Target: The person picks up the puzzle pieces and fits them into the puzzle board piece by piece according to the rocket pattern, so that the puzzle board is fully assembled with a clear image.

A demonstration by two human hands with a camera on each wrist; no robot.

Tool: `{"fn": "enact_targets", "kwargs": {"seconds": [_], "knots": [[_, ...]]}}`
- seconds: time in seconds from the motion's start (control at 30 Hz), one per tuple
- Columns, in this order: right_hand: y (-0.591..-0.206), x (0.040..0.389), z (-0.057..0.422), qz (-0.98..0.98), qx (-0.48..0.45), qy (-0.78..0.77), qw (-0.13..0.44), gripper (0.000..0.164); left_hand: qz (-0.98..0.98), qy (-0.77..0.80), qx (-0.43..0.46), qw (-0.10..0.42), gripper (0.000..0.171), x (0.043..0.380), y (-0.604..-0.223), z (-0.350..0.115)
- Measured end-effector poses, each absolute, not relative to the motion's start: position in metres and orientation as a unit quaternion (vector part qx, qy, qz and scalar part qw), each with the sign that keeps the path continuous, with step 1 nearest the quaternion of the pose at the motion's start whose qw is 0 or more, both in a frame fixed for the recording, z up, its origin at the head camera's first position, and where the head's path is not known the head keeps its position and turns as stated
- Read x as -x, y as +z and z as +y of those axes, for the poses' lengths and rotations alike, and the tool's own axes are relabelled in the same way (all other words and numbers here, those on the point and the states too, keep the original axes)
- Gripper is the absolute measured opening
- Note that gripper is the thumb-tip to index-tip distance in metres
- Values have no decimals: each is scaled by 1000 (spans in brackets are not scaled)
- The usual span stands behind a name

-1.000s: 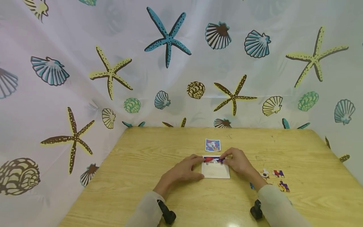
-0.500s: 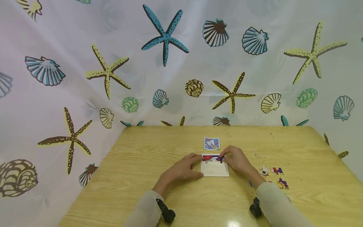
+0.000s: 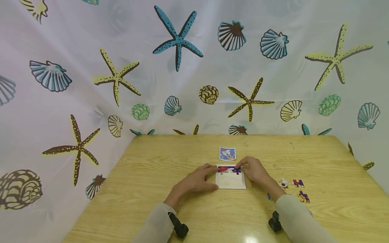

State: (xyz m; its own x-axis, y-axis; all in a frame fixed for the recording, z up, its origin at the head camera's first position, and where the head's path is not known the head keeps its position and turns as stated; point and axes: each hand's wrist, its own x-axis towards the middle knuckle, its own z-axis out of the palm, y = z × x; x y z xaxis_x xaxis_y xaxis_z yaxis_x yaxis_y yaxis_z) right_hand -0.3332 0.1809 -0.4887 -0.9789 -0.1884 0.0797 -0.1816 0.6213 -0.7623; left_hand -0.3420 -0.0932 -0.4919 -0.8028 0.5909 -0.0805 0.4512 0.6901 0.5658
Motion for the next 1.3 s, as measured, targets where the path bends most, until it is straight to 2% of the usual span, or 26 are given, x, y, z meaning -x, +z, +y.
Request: {"fn": "enact_targets", "kwargs": {"seconds": [0.33, 0.9, 1.3], "knots": [[-478, 324, 191, 879, 123, -457, 67, 31, 911, 272, -278, 136, 72, 343, -490, -93], [-476, 315, 214, 868, 116, -479, 62, 39, 909, 270, -291, 123, 72, 342, -493, -96], [-473, 302, 240, 877, 95, -466, 65, 39, 910, 264, -293, 125, 72, 342, -492, -93]]}}
